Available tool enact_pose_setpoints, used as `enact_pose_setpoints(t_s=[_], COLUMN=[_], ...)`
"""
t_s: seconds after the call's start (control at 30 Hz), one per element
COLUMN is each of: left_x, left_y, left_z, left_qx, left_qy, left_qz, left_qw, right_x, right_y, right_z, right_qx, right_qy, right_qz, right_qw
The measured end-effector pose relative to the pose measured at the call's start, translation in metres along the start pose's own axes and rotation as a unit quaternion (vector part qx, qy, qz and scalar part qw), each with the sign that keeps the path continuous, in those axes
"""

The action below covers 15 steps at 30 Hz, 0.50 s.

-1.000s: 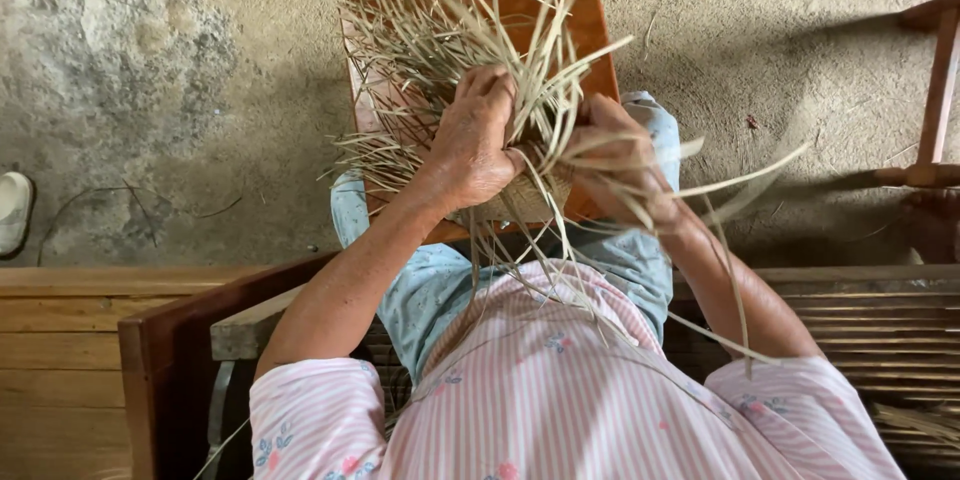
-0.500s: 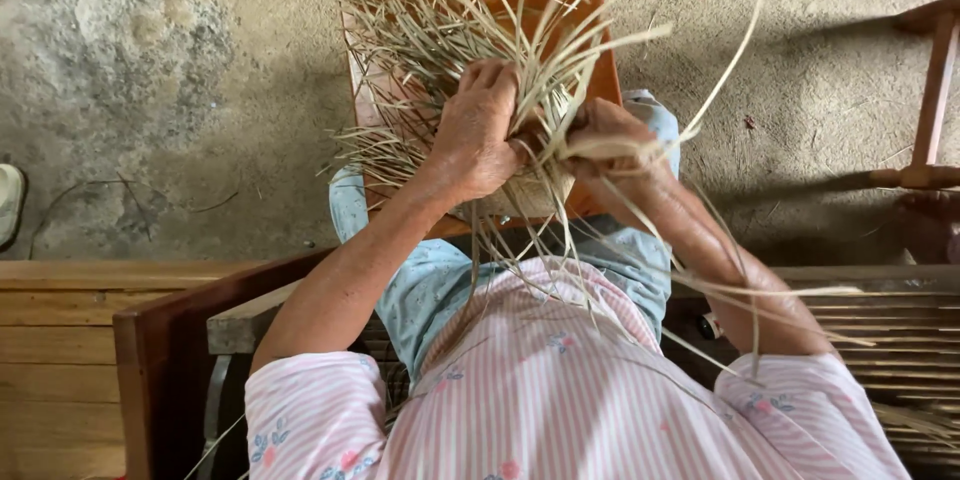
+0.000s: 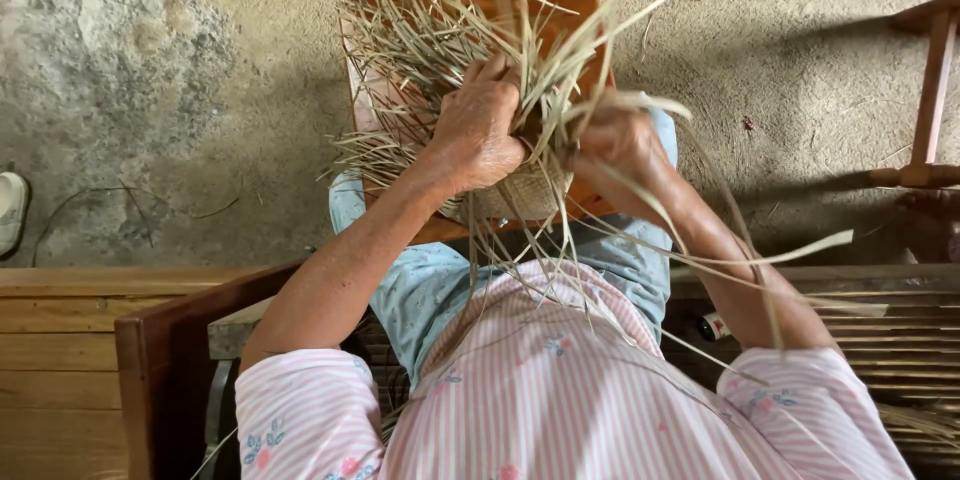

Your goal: Weaving a hat from dried straw strands by interlacing them around a wooden form

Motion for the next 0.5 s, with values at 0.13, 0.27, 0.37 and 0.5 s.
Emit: enact_pose_setpoints(t_s=[0.13, 0.27, 0.37, 0.5], left_x=[-0.009, -0.025, -0.023, -0.009], left_y=[-0.005, -0.01, -0.01, 0.003], left_z=[-0.004, -0.022, -0.017, -0.004], left_qx=[-0.022, -0.028, -0.033, -0.032], left_qy=[-0.009, -0.007, -0.018, -0.013], left_qz=[0.013, 0.018, 0.018, 0.02], left_qw=[1.0, 0.999, 0.999, 0.999], right_x=[0.02, -0.063, -0.007, 0.009], right_y=[-0.001, 0.019, 0.035, 0.031], right_z=[-0.009, 0.021, 0.001, -0.013], right_qx=[0.075, 0.022, 0.01, 0.034], right_qy=[0.032, -0.056, -0.066, 0.176], right_qz=[0.01, -0.048, -0.059, 0.059], right_qw=[0.997, 0.997, 0.996, 0.982])
Point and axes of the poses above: each hand's wrist, its own y-axis towards the middle knuckle, its own z-axis out of the palm, x = y × z, the point moved 8 cm from there along y, towards the middle knuckle, and after that the axes turned 2 degrees about y, right-handed, at the moved point
